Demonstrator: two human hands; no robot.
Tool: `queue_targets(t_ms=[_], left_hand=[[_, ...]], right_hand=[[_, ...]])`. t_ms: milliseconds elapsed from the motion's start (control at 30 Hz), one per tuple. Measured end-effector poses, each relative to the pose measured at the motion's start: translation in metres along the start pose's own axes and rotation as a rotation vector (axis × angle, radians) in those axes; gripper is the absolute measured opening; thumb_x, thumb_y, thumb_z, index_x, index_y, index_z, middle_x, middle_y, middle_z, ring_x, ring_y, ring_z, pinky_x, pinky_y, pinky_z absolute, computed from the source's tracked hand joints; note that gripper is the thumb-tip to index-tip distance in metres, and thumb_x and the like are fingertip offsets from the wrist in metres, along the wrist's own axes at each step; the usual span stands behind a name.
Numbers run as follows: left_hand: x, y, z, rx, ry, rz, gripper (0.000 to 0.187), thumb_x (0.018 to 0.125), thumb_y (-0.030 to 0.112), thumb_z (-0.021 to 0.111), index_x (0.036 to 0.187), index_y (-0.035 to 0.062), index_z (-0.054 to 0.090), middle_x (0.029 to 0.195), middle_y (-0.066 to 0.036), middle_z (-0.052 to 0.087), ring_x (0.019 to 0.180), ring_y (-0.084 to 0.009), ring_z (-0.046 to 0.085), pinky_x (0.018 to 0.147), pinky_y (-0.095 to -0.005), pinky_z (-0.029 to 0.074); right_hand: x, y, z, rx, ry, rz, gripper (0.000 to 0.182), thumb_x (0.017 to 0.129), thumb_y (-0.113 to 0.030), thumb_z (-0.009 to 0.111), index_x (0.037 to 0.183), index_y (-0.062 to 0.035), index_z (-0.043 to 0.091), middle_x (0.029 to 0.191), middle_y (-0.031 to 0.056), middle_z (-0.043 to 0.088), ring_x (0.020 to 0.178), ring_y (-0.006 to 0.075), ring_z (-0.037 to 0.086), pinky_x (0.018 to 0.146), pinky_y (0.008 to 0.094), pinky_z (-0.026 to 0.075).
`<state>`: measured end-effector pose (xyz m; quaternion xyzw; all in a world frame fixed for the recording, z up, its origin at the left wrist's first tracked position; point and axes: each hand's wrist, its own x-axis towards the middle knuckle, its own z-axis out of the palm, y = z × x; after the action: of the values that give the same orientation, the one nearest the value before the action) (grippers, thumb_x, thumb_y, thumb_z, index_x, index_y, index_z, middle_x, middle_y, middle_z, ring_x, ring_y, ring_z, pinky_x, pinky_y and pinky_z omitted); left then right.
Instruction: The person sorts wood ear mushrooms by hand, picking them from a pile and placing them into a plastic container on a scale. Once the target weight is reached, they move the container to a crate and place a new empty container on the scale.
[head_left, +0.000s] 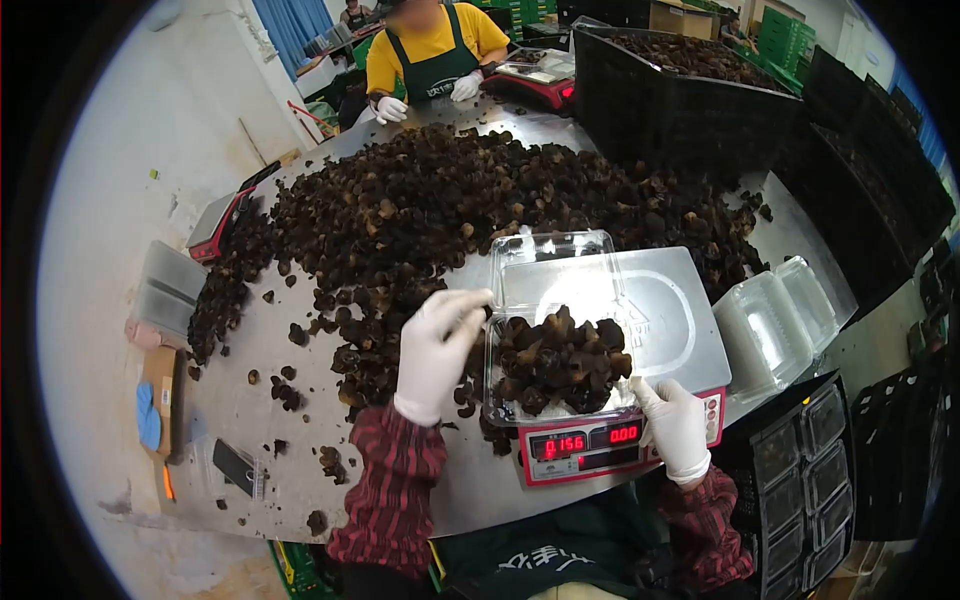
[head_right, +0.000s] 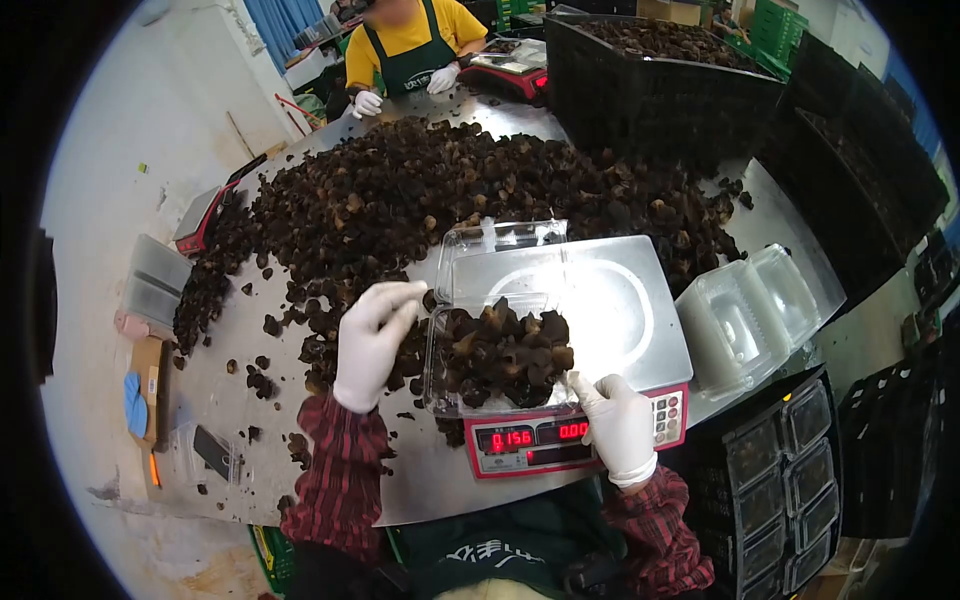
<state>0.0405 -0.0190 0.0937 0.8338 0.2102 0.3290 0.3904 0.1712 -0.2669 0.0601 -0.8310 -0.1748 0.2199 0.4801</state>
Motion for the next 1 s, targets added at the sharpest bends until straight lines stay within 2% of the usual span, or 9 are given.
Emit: queue_targets(t_ms=[167, 233, 367, 433, 500, 600, 667, 733, 1000], left_hand=[[0.042, -0.082, 0.036, -0.054, -0.076, -0.181, 0.036, 0.087, 0.014, 0.064, 0.122, 0.0058, 0.06, 0.098, -0.006, 0.065, 0.085, -0.0139, 0.059, 0.076, -0.0249, 0.046], [0.054, -0.057, 0.038, -0.231, -0.184, -0.395, 0.048, 0.087, 0.014, 0.065, 0.133, 0.0063, 0.051, 0.102, -0.008, 0.066, 0.079, -0.0114, 0.059, 0.074, -0.0258, 0.047], [0.046, -0.059, 0.041, -0.876, -0.031, -0.207, 0.059, 0.097, 0.016, 0.049, 0.146, 0.0014, 0.021, 0.123, -0.011, 0.057, 0.104, -0.0138, 0.057, 0.085, -0.0268, 0.045], [0.019, -0.056, 0.019, -0.462, -0.083, 0.163, 0.053, 0.1, 0.045, 0.034, 0.124, 0.0041, 0.058, 0.122, -0.012, 0.06, 0.111, -0.0235, 0.055, 0.099, -0.0381, 0.04], [-0.015, -0.032, -0.007, -0.135, -0.111, 0.383, 0.057, 0.095, 0.054, 0.041, 0.108, 0.0047, 0.068, 0.118, -0.015, 0.062, 0.121, -0.0297, 0.05, 0.102, -0.0392, 0.038], [-0.062, -0.02, -0.009, -0.062, -0.124, 0.177, 0.039, 0.08, 0.022, 0.072, 0.115, 0.0105, 0.065, 0.126, -0.01, 0.053, 0.113, -0.0247, 0.053, 0.096, -0.0342, 0.043], [-0.079, -0.013, 0.002, -0.268, -0.18, -0.192, 0.047, 0.075, 0.005, 0.073, 0.12, 0.0103, 0.062, 0.118, -0.006, 0.052, 0.101, -0.017, 0.056, 0.085, -0.0278, 0.047], [-0.089, -0.012, 0.014, -0.572, -0.112, -0.424, 0.046, 0.08, -0.002, 0.065, 0.124, 0.0082, 0.056, 0.1, -0.003, 0.052, 0.084, -0.0102, 0.058, 0.07, -0.0199, 0.048], [-0.092, 0.004, 0.017, -0.857, -0.004, -0.525, 0.054, 0.076, -0.012, 0.056, 0.127, 0.0009, 0.044, 0.082, -0.009, 0.057, 0.07, -0.0179, 0.063, 0.062, -0.0294, 0.055]], right_hand=[[0.0, -0.002, 0.0, 0.161, -0.06, 0.092, 0.043, 0.09, -0.036, 0.063, 0.072, 0.002, 0.057, 0.046, 0.0053, 0.05, 0.035, 0.0104, 0.05, 0.036, 0.0241, 0.037], [0.0, -0.003, 0.0, 0.212, -0.082, 0.112, 0.043, 0.091, -0.036, 0.061, 0.072, 0.0019, 0.058, 0.045, 0.0043, 0.049, 0.034, 0.0099, 0.049, 0.036, 0.0235, 0.036], [0.001, -0.003, -0.005, 0.393, -0.209, 0.108, 0.044, 0.096, -0.036, 0.053, 0.075, 0.0019, 0.061, 0.048, 0.0038, 0.052, 0.034, 0.01, 0.046, 0.035, 0.0213, 0.033], [0.0, 0.006, -0.008, 0.465, -0.304, -0.042, 0.064, 0.096, -0.054, 0.04, 0.077, 0.0032, 0.061, 0.05, 0.0051, 0.054, 0.04, 0.0111, 0.051, 0.041, 0.0208, 0.038], [-0.001, 0.011, -0.012, 0.55, -0.321, -0.009, 0.071, 0.094, -0.061, 0.033, 0.079, 0.0037, 0.06, 0.05, 0.0058, 0.054, 0.042, 0.0123, 0.052, 0.043, 0.0214, 0.04], [0.004, 0.021, -0.012, 0.684, -0.407, 0.025, 0.083, 0.09, -0.07, 0.02, 0.081, 0.0036, 0.057, 0.05, 0.0099, 0.053, 0.046, 0.017, 0.054, 0.046, 0.0246, 0.043], [0.002, 0.019, -0.01, 0.646, -0.305, 0.031, 0.066, 0.097, -0.056, 0.033, 0.08, 0.0024, 0.057, 0.051, 0.0095, 0.055, 0.045, 0.0156, 0.054, 0.046, 0.0233, 0.041], [0.002, 0.002, -0.015, 0.424, -0.325, 0.109, 0.026, 0.094, -0.02, 0.052, 0.081, 0.0019, 0.058, 0.054, 0.0078, 0.059, 0.043, 0.0128, 0.053, 0.045, 0.0207, 0.039], [-0.005, 0.0, 0.0, 0.306, -0.284, 0.001, 0.024, 0.091, -0.02, 0.049, 0.081, -0.0006, 0.06, 0.055, 0.0043, 0.056, 0.048, 0.0101, 0.052, 0.047, 0.0231, 0.041]])
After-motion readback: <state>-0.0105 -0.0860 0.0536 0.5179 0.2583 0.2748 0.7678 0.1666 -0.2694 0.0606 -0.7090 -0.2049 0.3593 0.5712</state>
